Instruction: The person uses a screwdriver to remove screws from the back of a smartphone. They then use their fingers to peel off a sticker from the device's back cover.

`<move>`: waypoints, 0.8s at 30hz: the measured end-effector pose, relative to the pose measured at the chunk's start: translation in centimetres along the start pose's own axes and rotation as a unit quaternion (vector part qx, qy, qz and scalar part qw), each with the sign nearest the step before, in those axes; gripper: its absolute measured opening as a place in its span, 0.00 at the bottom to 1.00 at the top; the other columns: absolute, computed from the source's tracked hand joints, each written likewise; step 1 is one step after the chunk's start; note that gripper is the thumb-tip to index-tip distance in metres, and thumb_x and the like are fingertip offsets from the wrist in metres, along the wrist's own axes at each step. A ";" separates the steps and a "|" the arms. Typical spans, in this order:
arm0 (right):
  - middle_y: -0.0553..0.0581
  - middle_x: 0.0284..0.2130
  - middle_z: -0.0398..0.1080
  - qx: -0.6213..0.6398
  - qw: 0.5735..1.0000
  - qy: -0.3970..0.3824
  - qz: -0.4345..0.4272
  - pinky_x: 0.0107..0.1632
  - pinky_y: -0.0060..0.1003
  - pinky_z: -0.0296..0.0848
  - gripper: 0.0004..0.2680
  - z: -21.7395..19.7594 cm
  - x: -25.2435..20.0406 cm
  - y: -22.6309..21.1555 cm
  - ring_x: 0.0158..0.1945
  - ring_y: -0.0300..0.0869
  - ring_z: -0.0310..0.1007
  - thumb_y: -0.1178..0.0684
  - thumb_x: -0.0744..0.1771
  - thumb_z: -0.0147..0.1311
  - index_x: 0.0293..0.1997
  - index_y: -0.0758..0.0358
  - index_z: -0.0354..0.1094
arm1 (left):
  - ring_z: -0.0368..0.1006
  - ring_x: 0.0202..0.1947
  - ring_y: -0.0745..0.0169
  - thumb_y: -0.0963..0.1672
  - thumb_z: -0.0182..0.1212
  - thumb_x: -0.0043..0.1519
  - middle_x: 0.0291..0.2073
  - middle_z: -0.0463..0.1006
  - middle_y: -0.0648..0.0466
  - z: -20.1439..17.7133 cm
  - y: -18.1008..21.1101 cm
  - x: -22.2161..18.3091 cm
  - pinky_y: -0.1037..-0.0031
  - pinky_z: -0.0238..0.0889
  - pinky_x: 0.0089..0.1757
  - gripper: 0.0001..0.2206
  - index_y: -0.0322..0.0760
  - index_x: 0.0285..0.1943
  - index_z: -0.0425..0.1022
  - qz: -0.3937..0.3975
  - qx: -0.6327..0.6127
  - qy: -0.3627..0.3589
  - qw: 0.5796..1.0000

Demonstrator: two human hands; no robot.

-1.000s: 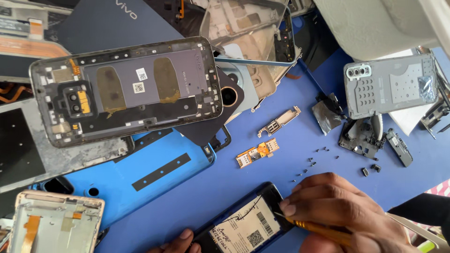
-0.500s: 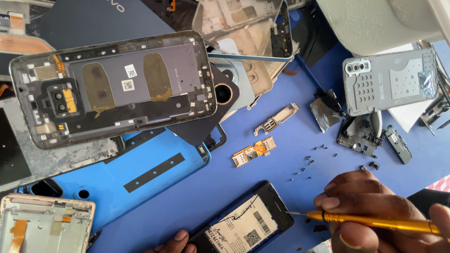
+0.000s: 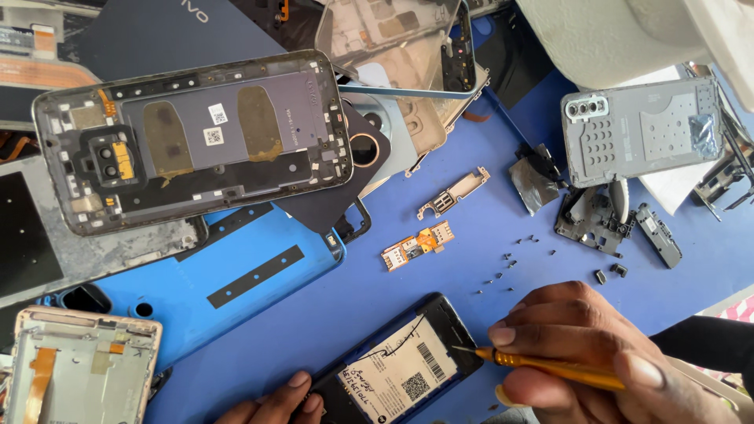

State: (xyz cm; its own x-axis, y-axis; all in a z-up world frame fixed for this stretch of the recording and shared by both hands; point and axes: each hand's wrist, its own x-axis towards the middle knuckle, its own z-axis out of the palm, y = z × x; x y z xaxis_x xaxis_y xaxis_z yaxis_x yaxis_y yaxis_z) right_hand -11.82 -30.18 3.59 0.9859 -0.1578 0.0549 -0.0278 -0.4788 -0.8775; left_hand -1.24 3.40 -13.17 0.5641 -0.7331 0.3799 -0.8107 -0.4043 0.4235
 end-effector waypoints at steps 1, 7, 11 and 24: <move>0.61 0.44 0.79 -0.010 1.000 -0.016 -0.014 0.46 0.45 0.81 0.08 0.0 0.4 -0.3 0.45 0.51 0.79 0.57 0.67 0.58 0.51 0.62 0.69 | 0.73 0.37 0.64 0.50 0.69 0.57 0.40 0.74 0.66 -0.1 0.0 0.0 0.65 0.70 0.40 0.12 0.55 0.48 0.77 -0.001 0.000 -0.001 1.000; 0.57 0.39 0.78 -0.106 0.989 0.082 -0.065 0.42 0.44 0.82 0.14 2.3 1.1 -1.0 0.40 0.48 0.83 0.52 0.65 0.65 0.53 0.58 0.64 | 0.74 0.37 0.63 0.50 0.69 0.56 0.39 0.73 0.66 -0.3 -0.2 0.1 0.63 0.71 0.41 0.11 0.55 0.47 0.77 -0.017 -0.004 -0.002 1.000; 0.55 0.38 0.78 -0.116 0.983 0.102 -0.098 0.43 0.42 0.83 0.18 2.9 0.7 -0.6 0.39 0.48 0.83 0.52 0.65 0.64 0.58 0.57 0.57 | 0.73 0.31 0.68 0.49 0.70 0.54 0.37 0.75 0.70 -0.2 -0.5 0.4 0.65 0.73 0.38 0.11 0.54 0.43 0.78 0.012 -0.001 -0.008 1.000; 0.61 0.50 0.77 -0.072 0.995 -0.045 -0.059 0.53 0.49 0.79 0.11 0.1 -1.1 0.5 0.52 0.53 0.76 0.48 0.72 0.46 0.57 0.61 0.67 | 0.68 0.32 0.75 0.52 0.69 0.57 0.40 0.76 0.77 0.2 -0.2 0.3 0.76 0.61 0.29 0.11 0.53 0.43 0.75 0.049 0.049 0.009 0.998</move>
State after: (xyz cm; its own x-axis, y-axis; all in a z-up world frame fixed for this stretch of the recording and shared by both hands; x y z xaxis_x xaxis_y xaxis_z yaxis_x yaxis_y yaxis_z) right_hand -12.94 -30.12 3.01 0.9943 -0.0187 0.1049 0.0718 -0.6097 -0.7894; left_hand -0.96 3.21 -13.30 0.4832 -0.7625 0.4302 -0.8730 -0.3828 0.3021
